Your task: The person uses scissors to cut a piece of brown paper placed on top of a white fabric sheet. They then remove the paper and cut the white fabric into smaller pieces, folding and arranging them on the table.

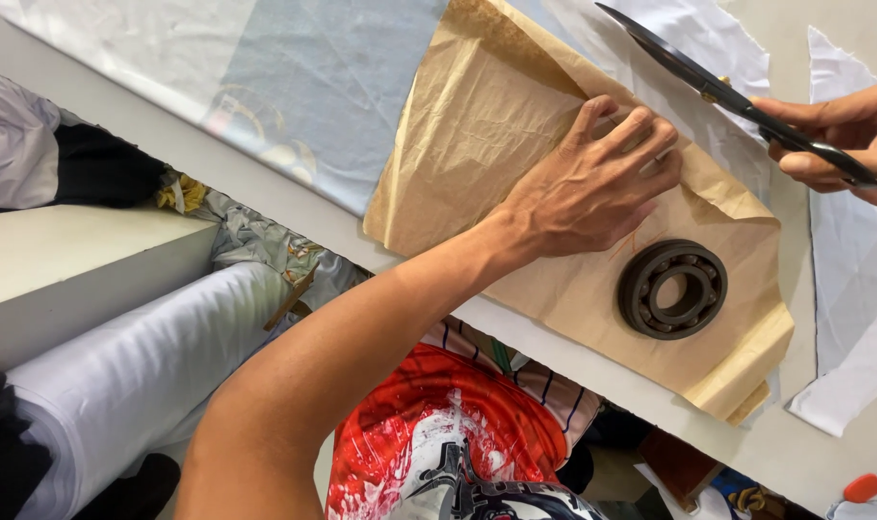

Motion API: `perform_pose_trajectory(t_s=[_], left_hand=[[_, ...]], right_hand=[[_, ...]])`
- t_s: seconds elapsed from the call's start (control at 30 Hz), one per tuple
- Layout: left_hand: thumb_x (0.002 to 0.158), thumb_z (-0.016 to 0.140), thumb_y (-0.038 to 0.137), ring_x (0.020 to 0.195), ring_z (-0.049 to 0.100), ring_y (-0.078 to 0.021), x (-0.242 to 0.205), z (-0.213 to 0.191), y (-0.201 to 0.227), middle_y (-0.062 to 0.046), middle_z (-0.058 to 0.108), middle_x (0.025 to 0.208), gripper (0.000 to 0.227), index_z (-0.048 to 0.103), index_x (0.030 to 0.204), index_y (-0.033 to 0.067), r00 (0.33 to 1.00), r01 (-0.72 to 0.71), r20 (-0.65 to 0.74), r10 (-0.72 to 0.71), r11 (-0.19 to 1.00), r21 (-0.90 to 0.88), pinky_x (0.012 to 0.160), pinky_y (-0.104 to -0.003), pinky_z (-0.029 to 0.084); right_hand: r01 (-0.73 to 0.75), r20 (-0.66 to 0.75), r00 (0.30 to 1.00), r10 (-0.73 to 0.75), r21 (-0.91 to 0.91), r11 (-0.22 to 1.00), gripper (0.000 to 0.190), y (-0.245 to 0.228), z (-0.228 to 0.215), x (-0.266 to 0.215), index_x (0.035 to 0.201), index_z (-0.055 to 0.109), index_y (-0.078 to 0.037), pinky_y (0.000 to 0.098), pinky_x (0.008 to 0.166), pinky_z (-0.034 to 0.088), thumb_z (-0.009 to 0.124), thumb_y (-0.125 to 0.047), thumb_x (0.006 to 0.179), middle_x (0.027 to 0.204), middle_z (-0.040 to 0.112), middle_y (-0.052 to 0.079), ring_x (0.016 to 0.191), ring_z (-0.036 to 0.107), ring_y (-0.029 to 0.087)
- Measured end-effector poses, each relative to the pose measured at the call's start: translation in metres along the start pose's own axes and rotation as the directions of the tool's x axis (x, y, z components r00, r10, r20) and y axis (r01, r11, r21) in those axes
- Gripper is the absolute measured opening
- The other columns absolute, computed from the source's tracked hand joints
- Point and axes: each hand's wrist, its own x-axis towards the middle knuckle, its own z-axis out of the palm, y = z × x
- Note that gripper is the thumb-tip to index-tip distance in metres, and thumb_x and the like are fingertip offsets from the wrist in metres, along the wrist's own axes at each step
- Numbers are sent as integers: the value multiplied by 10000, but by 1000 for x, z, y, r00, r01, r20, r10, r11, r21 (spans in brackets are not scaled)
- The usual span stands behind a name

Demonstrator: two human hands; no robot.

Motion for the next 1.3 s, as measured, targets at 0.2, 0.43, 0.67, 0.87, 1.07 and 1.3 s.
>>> perform_pose_trajectory(t_s=[0.2,0.43,0.67,0.87,1.07,1.3], left_hand=[[981,676,412,1175,550,-282,0,0,-1,-105,541,1254,348,584,1173,136,1000,-3,-6,3,1000,-22,1041,-517,396],[975,674,431,1161,556,-273,0,-1,0,-91,543,1241,350,586,1162,148,1000,-5,-9,5,1000,13,1029,-506,399],[989,654,438,1184,546,-279,0,-1,0,-103,537,1266,352,595,1186,153,1000,-8,5,8,1000,24,1025,-509,411],[988,646,438,1174,556,-278,-1,2,0,-102,538,1251,341,586,1178,161,1000,1,-11,-1,1000,8,1036,-510,394],[970,668,421,1159,556,-272,-1,1,-1,-93,551,1234,318,605,1148,165,999,-3,-39,4,1000,16,1026,-497,398],[952,688,443,1166,551,-254,-1,3,-2,-79,546,1235,365,595,1178,172,1000,-4,-26,5,999,37,1020,-487,402]], right_hand=[[58,31,998,-59,44,997,705,-5,7,9,1536,496,92,339,503,182,578,115,836,813,394,185,665,348,274],[41,5,999,-42,52,998,745,-11,12,8,1548,473,116,331,477,183,581,132,811,845,400,226,613,322,270],[98,-24,995,-96,117,988,695,-2,15,19,1500,532,71,302,508,188,639,44,815,867,471,155,594,282,180],[134,27,990,-136,79,988,729,-14,21,23,1520,491,91,286,475,195,622,102,803,785,403,152,564,281,177],[129,24,991,-133,125,984,709,-4,11,26,1518,514,71,280,496,229,636,2,823,845,481,174,556,314,170],[121,5,993,-122,103,987,702,-27,28,36,1524,507,75,282,516,184,609,51,830,826,421,130,600,268,162]])
